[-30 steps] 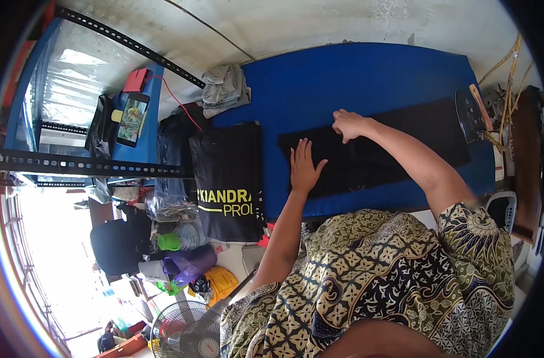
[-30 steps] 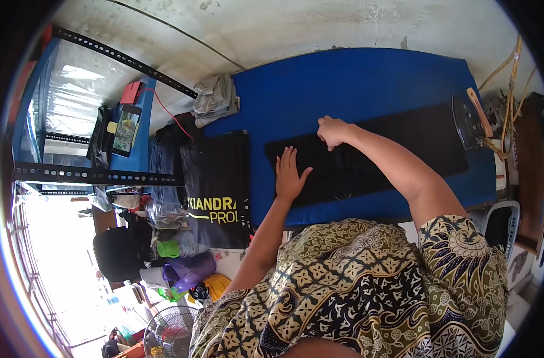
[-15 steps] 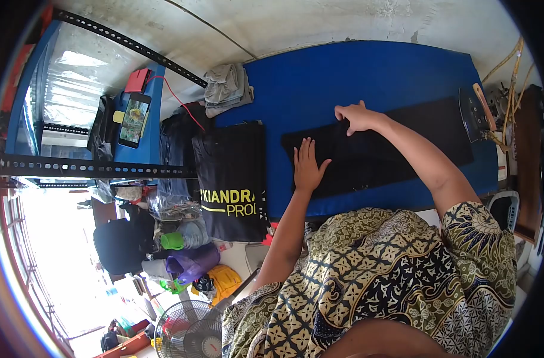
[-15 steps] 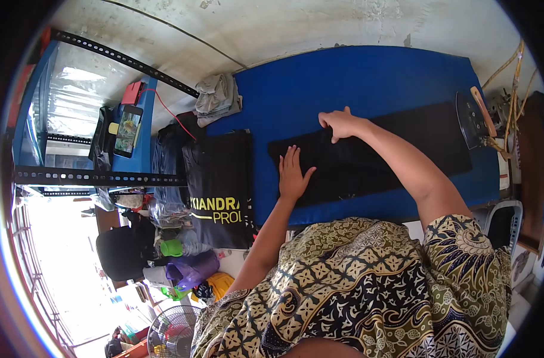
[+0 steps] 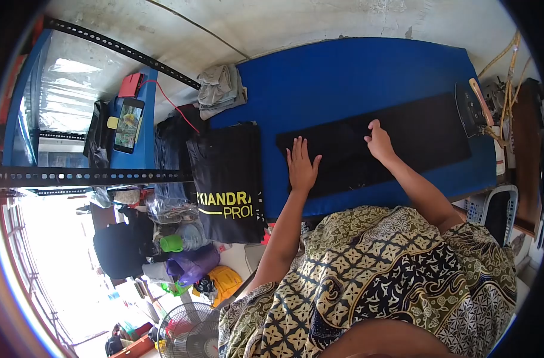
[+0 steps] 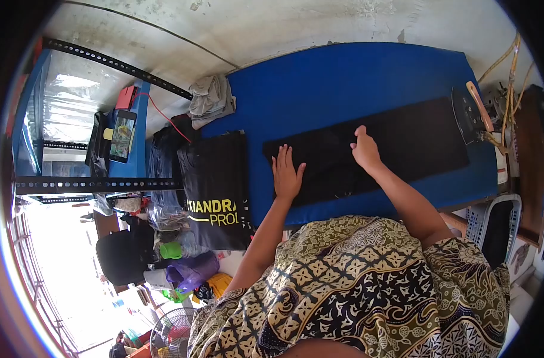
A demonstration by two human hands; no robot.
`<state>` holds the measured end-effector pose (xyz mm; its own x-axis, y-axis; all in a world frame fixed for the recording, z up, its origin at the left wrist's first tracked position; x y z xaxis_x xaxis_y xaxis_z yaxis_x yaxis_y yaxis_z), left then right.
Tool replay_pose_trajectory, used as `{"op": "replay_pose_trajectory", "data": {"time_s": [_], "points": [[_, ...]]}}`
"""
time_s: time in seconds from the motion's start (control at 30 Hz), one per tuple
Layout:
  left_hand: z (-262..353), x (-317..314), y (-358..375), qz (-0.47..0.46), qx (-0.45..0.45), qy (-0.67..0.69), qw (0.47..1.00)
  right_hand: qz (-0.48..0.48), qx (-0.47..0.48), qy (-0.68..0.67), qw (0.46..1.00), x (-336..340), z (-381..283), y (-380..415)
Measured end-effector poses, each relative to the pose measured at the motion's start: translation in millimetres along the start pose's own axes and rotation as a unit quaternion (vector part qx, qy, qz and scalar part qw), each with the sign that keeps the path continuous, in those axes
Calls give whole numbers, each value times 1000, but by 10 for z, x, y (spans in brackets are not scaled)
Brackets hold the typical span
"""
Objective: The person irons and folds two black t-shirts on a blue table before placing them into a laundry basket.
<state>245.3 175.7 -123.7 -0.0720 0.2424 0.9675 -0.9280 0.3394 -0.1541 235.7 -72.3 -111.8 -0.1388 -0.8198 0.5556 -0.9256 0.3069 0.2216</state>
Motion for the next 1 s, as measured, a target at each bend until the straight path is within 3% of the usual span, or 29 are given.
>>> {"op": "replay_pose_trajectory", "data": {"time_s": [0.13,0.2,0.23,0.27,0.33,0.5,0.53,0.57,0.6,0.63,0.7,0.73,0.77,0.87,1.0], "points": [[5,-1,-22,2,-10,-11,1000,-13,51,91,994,-44,-142,51],[9,-1,1,2,-12,-14,1000,88,209,168,959,-152,-327,35],[10,1,2,2,-11,-14,1000,57,144,152,976,-198,-423,15],[13,4,-1,3,-11,-13,1000,57,144,152,976,-215,-429,-43],[13,-1,9,2,-8,-7,1000,-67,39,58,995,-317,-376,-208],[13,5,-9,7,1,2,1000,4,15,-40,999,-267,-286,-241],[12,2,-10,10,1,2,1000,26,238,9,971,-300,-251,-236],[11,-1,0,11,2,2,1000,44,448,58,891,-309,-277,-167],[4,-10,0,8,2,2,1000,-143,426,62,891,-343,-235,-47],[-8,-18,-11,17,15,7,1000,-143,422,60,893,-312,-176,37],[-45,-27,-40,27,23,11,999,-76,411,239,877,-195,-113,149],[-59,-45,-97,20,63,-33,997,-103,335,267,898,-178,-110,143],[-86,-76,-50,5,107,-77,991,-106,332,267,899,-178,-80,173],[-203,-131,-109,27,108,-106,988,12,273,272,923,-103,4,198],[-254,158,-296,-27,148,-111,982,-76,331,228,912,84,106,481]]}}
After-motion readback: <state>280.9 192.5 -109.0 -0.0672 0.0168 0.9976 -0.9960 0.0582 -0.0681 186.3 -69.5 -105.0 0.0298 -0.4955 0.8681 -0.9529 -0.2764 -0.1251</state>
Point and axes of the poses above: each hand's wrist, its own y-axis away from the middle knuckle, its own x-axis out of the back of the hand, z = x × y, the point moved 1 cm from there along -y, towards the middle knuckle, and after that the axes turned 10 degrees about -y, right-handed, at the moved point
